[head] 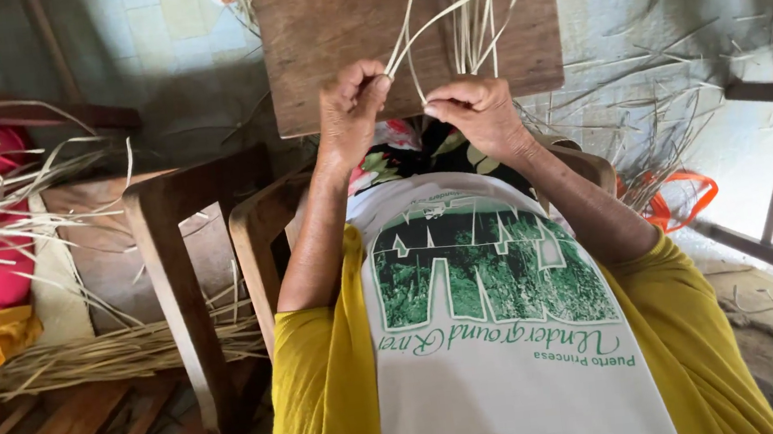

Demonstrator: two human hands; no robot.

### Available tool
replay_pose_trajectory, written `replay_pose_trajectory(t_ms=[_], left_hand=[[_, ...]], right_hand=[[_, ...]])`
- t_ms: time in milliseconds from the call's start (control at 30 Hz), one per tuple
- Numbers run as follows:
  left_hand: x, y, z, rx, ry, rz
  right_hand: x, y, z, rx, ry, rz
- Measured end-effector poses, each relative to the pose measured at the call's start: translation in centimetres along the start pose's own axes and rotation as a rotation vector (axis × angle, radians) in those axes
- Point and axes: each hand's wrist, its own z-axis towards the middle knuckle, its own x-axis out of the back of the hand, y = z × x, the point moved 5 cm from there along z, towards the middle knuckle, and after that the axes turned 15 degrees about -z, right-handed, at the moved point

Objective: Weaving long strands of plant material into a pattern.

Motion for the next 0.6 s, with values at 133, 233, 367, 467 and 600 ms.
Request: replay_pose_trajectory(t_ms=[133, 233, 367, 467, 600], left_hand=[[0.1, 1.5, -0.1, -0.083, 0.03, 0.138], [1.1, 2.8, -0.2, -0.195, 0.121, 0.405], [2.9, 4.3, -0.3, -0.398, 0.292, 0.663], [3.9, 5.8, -0.5, -0.527, 0.444, 0.663], [4.2, 4.9, -0.3, -0.674, 0.328, 1.189]], right_hand=[[0.1, 0.1, 0.9, -0.077, 0.032, 0.037], [0.6, -0.9, 1.5, -0.045, 0.105, -0.051], [0.4, -2.0, 2.0, 0.125, 0.201, -0.293], [-0.7, -0.7, 2.6, 0.066, 0.181, -0.205], [0.0, -0.6, 2.8, 0.225, 0.274, -0.49]])
